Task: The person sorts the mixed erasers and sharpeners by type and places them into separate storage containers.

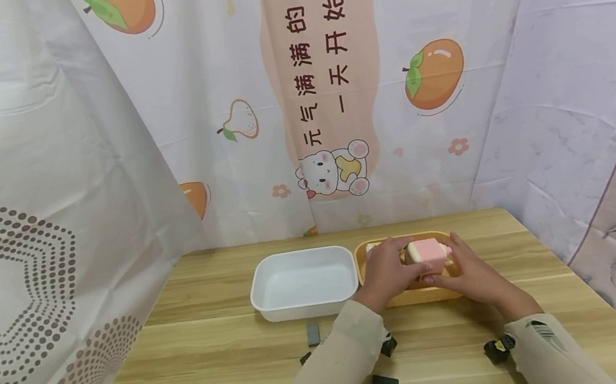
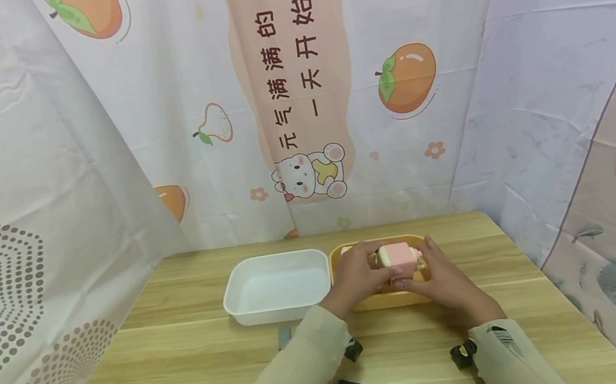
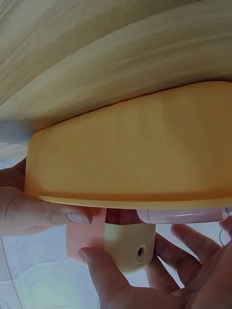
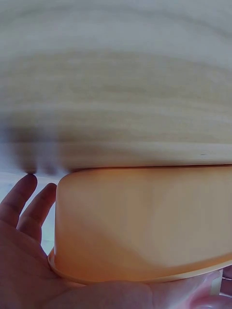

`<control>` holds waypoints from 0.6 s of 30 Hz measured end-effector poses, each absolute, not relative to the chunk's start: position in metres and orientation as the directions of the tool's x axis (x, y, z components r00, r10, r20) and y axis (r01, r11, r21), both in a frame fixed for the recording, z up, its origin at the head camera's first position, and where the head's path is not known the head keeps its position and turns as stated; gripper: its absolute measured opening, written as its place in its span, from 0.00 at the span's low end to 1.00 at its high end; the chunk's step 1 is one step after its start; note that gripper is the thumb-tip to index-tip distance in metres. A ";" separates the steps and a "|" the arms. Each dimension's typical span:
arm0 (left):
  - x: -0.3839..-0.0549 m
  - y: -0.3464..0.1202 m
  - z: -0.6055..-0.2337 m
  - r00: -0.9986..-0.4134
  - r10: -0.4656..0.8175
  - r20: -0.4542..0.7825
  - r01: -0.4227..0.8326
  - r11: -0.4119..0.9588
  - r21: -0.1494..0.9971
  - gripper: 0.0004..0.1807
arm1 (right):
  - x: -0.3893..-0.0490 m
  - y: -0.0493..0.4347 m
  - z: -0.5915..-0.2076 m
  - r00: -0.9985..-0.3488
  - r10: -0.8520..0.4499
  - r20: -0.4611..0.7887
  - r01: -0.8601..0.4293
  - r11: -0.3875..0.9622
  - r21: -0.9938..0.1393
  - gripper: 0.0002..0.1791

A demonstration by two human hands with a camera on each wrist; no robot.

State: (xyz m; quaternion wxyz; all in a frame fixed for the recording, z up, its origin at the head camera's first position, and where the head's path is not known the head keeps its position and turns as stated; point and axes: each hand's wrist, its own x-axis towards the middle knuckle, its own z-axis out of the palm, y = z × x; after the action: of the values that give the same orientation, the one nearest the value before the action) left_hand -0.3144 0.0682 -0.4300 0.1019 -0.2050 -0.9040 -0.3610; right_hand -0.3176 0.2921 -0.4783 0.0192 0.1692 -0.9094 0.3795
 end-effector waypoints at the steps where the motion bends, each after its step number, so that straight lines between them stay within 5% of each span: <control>1: -0.315 0.068 -0.431 -0.894 0.296 0.337 0.446 0.661 0.604 0.22 | -0.318 0.292 -0.478 -0.944 -0.290 0.161 -0.318 0.655 -0.686 0.56; 18: -0.319 0.072 -0.443 -0.904 0.231 0.359 0.394 0.775 0.494 0.21 | -0.319 0.292 -0.478 -0.953 -0.274 0.128 -0.290 0.705 -0.648 0.64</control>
State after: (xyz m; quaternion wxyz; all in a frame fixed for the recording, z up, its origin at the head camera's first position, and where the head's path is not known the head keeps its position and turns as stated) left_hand -0.3190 0.0717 -0.4433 0.1404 -0.1676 -0.9315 -0.2906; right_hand -0.3189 0.2917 -0.4778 0.0108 0.1527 -0.9232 0.3525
